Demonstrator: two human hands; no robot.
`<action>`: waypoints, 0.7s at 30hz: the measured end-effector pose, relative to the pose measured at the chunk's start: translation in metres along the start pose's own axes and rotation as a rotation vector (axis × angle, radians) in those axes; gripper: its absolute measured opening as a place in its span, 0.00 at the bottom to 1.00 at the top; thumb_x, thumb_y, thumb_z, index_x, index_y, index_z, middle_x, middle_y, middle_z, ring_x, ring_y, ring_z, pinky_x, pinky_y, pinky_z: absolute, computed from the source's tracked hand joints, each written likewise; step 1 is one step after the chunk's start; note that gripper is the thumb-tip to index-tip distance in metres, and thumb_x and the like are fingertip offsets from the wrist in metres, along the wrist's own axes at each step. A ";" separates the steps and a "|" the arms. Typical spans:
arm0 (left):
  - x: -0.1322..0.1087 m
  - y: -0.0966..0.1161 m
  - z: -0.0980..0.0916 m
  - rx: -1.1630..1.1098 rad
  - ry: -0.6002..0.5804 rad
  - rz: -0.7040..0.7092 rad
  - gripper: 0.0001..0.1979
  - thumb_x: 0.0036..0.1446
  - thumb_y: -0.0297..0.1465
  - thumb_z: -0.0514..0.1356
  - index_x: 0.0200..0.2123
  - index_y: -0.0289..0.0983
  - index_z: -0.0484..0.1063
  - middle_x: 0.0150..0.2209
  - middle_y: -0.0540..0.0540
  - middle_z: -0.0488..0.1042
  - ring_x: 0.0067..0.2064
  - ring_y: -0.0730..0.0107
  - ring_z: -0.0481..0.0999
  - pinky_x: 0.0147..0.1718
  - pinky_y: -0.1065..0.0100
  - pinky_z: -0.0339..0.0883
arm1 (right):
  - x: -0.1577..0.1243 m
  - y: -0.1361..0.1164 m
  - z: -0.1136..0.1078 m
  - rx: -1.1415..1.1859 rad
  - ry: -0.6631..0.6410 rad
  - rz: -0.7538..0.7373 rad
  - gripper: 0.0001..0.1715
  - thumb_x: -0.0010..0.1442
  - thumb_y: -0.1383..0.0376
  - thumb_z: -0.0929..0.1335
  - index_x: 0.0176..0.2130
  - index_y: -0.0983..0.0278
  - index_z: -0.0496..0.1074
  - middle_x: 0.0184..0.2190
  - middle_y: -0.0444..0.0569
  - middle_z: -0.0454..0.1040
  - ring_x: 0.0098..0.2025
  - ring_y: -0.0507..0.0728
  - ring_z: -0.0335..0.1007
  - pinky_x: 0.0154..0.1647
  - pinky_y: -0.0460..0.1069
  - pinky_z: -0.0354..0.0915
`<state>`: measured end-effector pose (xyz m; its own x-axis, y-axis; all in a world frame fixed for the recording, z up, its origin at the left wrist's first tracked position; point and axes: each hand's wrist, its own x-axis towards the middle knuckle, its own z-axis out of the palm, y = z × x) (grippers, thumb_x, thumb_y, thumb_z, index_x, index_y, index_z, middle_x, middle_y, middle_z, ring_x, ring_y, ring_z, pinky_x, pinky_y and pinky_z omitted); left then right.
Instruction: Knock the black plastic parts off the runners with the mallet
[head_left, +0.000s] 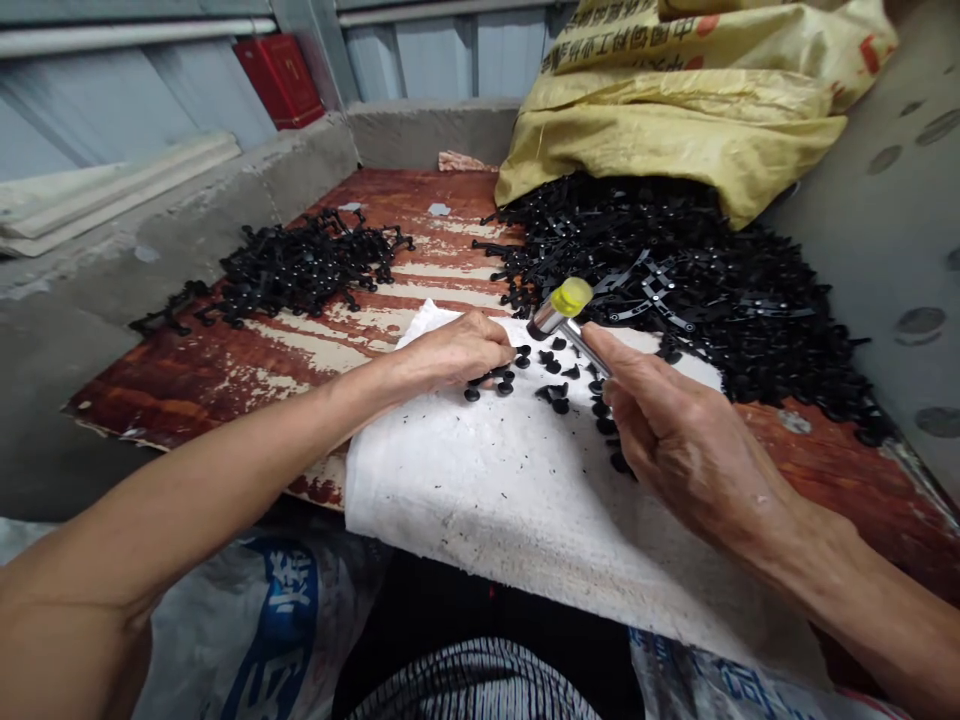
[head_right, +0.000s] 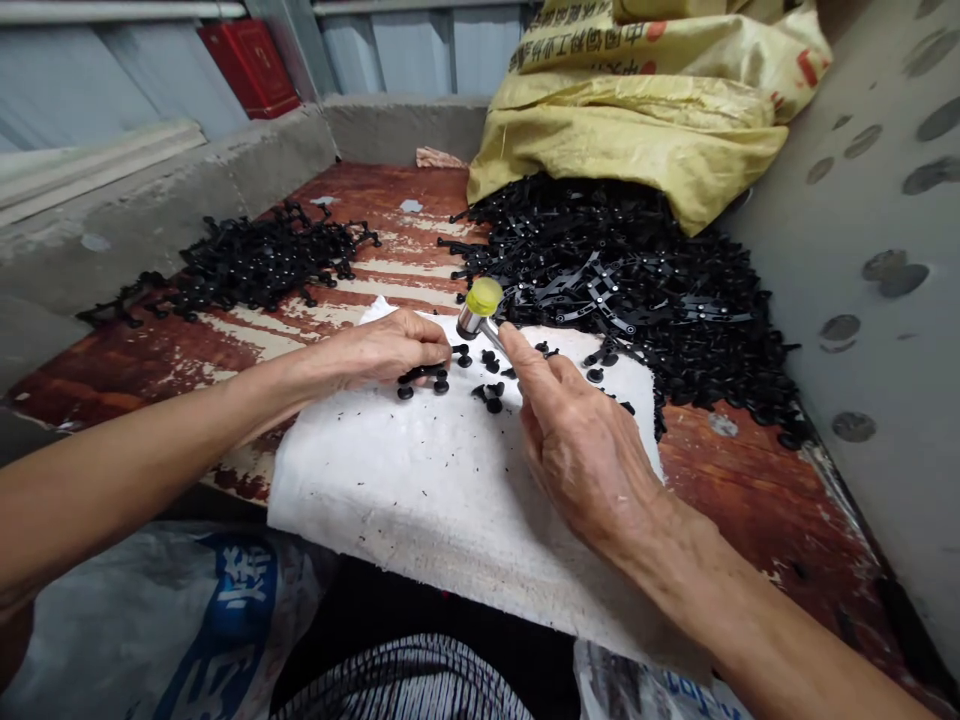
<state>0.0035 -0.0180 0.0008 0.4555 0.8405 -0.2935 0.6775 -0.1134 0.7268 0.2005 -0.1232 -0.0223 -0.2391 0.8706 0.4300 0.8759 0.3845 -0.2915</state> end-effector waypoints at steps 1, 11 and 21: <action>0.000 0.000 0.000 -0.007 -0.003 -0.001 0.08 0.53 0.25 0.55 0.23 0.35 0.68 0.18 0.52 0.65 0.17 0.80 0.57 0.17 0.71 0.46 | 0.001 0.000 0.001 -0.020 0.003 0.000 0.34 0.62 0.70 0.57 0.66 0.69 0.60 0.34 0.56 0.75 0.32 0.62 0.74 0.31 0.55 0.71; 0.000 -0.003 0.000 -0.058 -0.040 -0.002 0.09 0.54 0.25 0.56 0.23 0.36 0.66 0.17 0.53 0.64 0.16 0.81 0.56 0.15 0.72 0.47 | 0.006 -0.002 -0.005 -0.019 0.102 -0.049 0.31 0.63 0.70 0.57 0.64 0.68 0.62 0.34 0.55 0.75 0.32 0.60 0.72 0.32 0.54 0.70; 0.001 -0.009 0.001 -0.047 -0.051 0.022 0.10 0.55 0.26 0.56 0.22 0.36 0.66 0.18 0.52 0.65 0.16 0.81 0.56 0.15 0.72 0.48 | 0.008 -0.006 -0.007 -0.096 -0.057 0.046 0.35 0.59 0.70 0.59 0.65 0.65 0.63 0.32 0.53 0.74 0.22 0.55 0.64 0.23 0.50 0.63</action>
<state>-0.0014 -0.0166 -0.0064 0.4995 0.8099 -0.3076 0.6400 -0.1056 0.7611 0.1956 -0.1204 -0.0111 -0.2187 0.9038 0.3679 0.9221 0.3148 -0.2251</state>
